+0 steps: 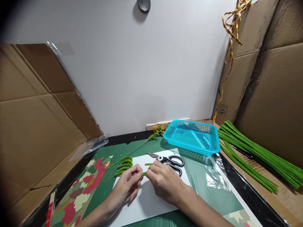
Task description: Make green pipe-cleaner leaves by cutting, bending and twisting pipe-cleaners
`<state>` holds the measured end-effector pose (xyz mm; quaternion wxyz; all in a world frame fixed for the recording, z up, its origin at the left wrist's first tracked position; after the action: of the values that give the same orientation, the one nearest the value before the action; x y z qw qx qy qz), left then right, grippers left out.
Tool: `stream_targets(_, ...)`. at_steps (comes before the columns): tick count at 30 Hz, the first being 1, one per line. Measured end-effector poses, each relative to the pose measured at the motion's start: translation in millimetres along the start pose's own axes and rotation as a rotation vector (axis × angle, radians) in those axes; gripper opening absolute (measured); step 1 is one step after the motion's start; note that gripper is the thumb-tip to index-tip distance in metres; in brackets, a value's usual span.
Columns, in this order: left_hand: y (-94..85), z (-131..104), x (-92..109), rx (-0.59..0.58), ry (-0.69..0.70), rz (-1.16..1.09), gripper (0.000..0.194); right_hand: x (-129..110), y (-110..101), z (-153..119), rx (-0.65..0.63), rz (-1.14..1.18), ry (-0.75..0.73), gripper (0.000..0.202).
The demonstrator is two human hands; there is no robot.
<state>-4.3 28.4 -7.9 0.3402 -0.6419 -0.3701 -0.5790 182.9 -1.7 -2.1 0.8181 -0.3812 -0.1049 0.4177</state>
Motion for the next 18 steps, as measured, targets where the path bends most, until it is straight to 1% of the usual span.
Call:
stream_targets(3,-0.1,0.5,1.1,-0.012,-0.008,0.011,0.044,4.5,1.5,-1.6,0.015,0.069,0.005,0.021)
stream_targets(8,-0.5,-1.1,1.6,-0.034,-0.012,0.027,0.042,10.1,-0.5,-1.9,0.037,0.137,0.073,0.016)
stream_targets(11,-0.4,-2.2,2.5,-0.044,0.001,0.056,0.041,10.5,-2.1,-1.0,0.021,0.121,0.103,0.004)
stream_targets(14,-0.6,-2.5,1.8,-0.063,0.014,0.08,0.04,11.4,-2.3,-0.4,-0.007,0.123,0.115,0.011)
stream_targets(18,-1.6,-3.0,-0.4,-0.078,0.021,0.105,0.036,14.1,-0.7,-1.3,-0.006,0.153,0.113,0.01)
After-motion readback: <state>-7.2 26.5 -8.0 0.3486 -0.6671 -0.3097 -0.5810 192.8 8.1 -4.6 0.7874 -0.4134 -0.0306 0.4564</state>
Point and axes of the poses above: each hand's wrist, its own z-axis towards the middle knuckle, its own y-axis out of the palm, x = y × z, the point moved 2 cm from there along z, towards the middle knuckle, and after that the axes turned 1 degree about z, right-handed, at the moved point
